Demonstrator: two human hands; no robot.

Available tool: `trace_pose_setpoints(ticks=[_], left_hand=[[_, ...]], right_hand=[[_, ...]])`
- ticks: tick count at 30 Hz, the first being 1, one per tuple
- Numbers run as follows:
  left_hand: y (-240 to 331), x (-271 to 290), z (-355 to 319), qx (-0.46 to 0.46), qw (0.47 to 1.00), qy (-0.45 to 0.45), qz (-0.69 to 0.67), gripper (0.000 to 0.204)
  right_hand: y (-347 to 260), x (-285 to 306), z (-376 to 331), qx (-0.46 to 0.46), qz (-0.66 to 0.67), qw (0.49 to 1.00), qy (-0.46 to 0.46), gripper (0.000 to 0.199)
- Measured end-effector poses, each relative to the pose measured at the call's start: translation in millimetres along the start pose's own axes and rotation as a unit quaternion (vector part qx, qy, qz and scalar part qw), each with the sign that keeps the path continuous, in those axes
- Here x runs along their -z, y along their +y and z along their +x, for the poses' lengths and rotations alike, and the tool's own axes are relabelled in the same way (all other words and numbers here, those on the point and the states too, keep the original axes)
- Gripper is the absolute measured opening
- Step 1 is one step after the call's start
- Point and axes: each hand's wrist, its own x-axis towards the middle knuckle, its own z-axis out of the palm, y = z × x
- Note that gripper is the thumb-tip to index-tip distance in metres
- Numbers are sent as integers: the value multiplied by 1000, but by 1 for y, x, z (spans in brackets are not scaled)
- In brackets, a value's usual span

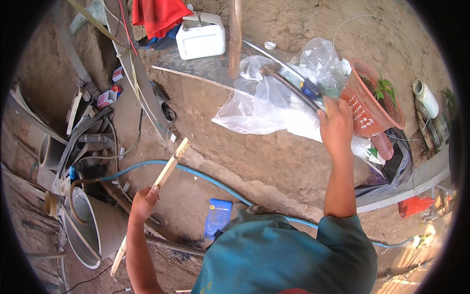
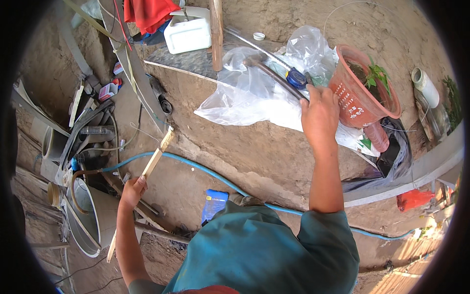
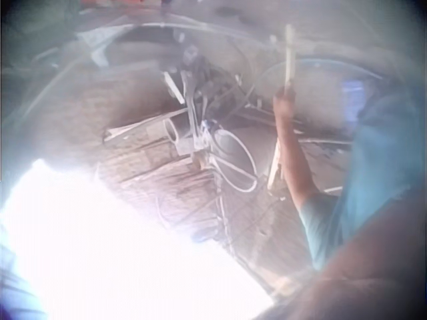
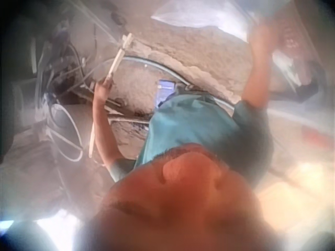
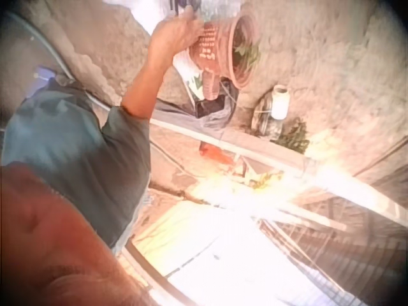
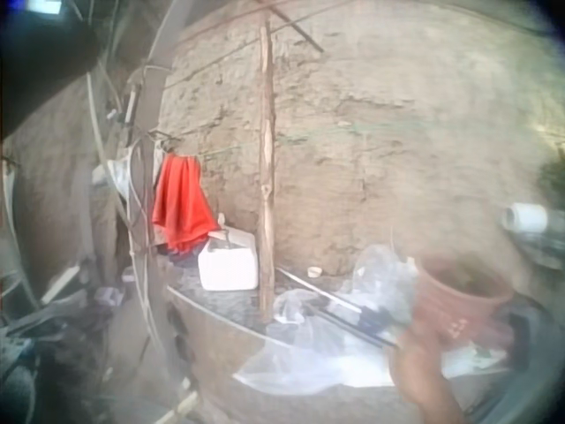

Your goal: The person assembles a wooden structure by wrapping wire around two wooden sticks and securing it with pliers. They repeatedly twist and tighten the wire at multiple points along the sticks.

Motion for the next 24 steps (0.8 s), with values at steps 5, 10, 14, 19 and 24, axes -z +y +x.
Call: trace_pose_setpoints(ticks=[5, 10, 14, 19, 24], left_hand=[[-2, 3, -6, 4, 1000, 7, 13, 61], [4, 1, -11, 5, 1000, 12, 13, 61], [2, 4, -14, 11, 1000, 12, 3, 60], [-1, 4, -12, 24, 1000, 4, -15, 59], [2, 5, -15, 26, 1000, 1, -1, 61]], right_hand=[[-22, -13, 20, 24, 83, 996, -2, 23], [2, -43, 51, 33, 64, 995, -74, 19], [0, -56, 65, 43, 63, 977, -198, 21], [-8, -59, 64, 70, 14, 975, -211, 21], [-6, -60, 63, 69, 1, 983, -173, 21]])
